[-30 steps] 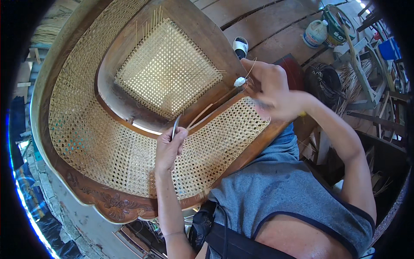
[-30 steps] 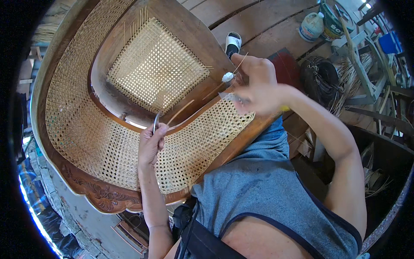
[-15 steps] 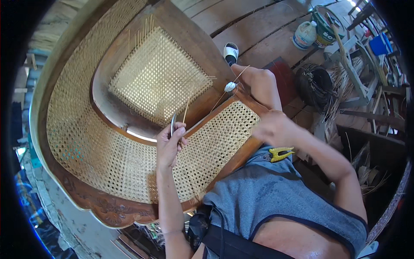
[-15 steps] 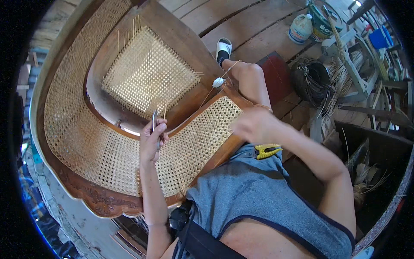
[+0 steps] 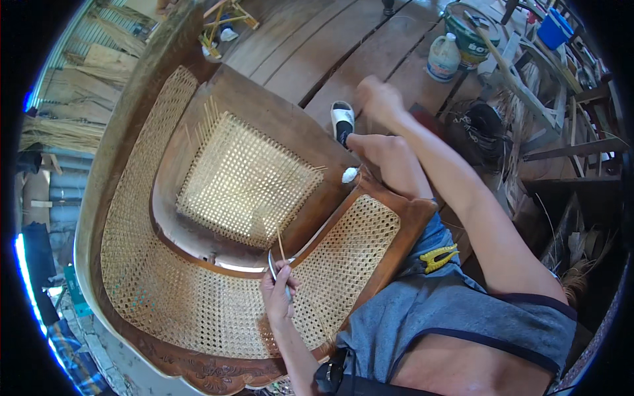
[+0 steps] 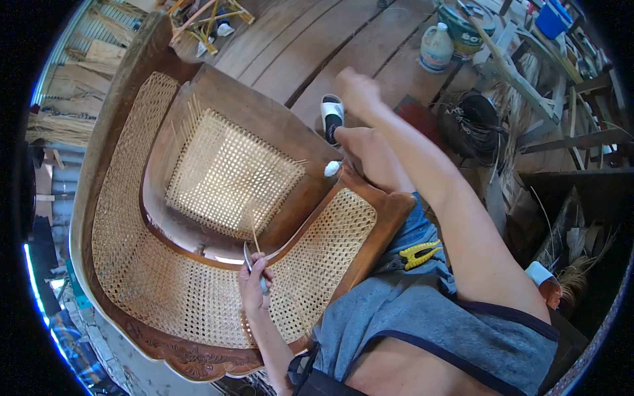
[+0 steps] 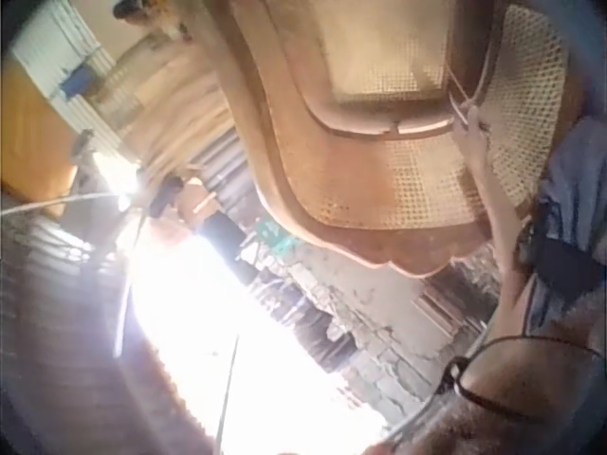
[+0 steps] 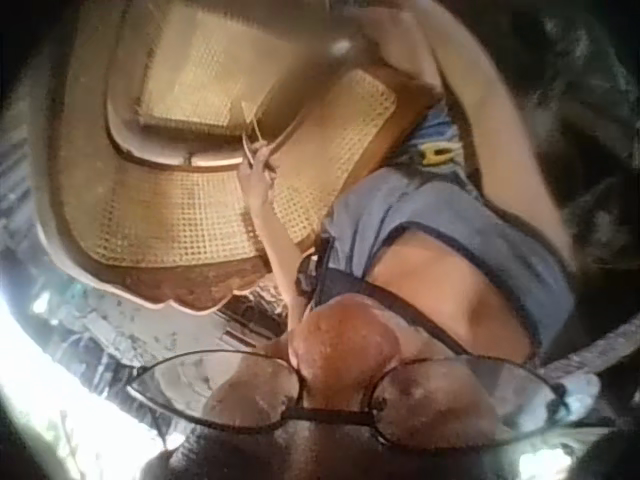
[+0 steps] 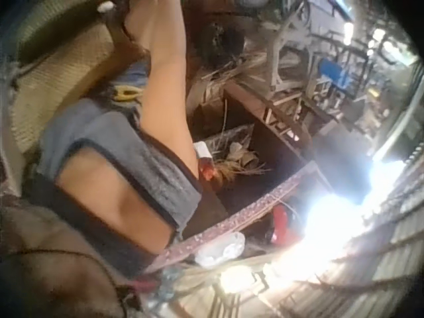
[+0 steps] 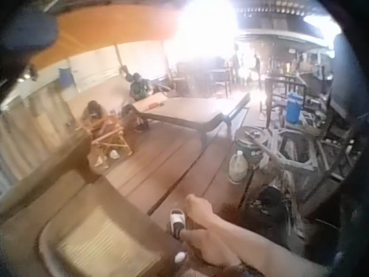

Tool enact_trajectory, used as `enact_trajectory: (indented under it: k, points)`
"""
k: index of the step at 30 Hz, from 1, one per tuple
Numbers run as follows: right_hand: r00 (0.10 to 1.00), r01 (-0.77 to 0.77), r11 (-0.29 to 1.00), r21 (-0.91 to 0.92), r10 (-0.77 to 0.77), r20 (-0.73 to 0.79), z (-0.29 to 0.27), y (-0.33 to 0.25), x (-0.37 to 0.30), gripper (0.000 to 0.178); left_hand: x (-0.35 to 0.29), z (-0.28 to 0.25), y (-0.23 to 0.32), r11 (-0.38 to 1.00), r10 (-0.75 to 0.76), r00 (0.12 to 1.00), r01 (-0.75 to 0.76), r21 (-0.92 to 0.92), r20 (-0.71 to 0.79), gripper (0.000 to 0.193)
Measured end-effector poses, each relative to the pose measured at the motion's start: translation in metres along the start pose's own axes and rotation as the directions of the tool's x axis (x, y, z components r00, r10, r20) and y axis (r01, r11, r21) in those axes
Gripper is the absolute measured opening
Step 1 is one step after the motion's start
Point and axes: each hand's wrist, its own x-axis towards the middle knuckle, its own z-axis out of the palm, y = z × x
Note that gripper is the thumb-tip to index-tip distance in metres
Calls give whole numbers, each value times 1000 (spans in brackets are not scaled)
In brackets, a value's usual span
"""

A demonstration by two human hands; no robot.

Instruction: Weaving or repairing the cane/rattan seat of a wooden chair.

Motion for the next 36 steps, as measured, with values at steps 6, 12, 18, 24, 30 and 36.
enact_trajectory:
  k: [6, 12, 18, 24, 30, 36]
  points:
    - [678, 505, 863, -9, -390, 623, 57, -30, -87, 32, 6, 8, -11, 998, 48, 996, -50, -30, -78, 17]
    - [650, 613, 790, -2, -503, 570, 86, -13, -153, 27, -10, 9, -13, 994, 107, 994, -107, 4, 11, 18]
    - [507, 818, 575, -23, -701, 502, 73, -25, -164, 29, -8, 19, -17, 988, 153, 988, -154, -25, -33, 20]
    - [61, -814, 351, 463, -741, 669, -48, -95, -219, 40, -4, 45, 10, 922, 334, 939, -344, 180, 84, 17]
    - [421, -746, 174, 642, -624, 658, -95, -99, -230, 32, -26, 55, 44, 954, 170, 944, -229, 191, 283, 18]
    - [695, -536, 45, 843, -544, 471, -175, -86, -149, 23, -27, 36, 53, 951, 43, 921, -157, 267, 387, 22]
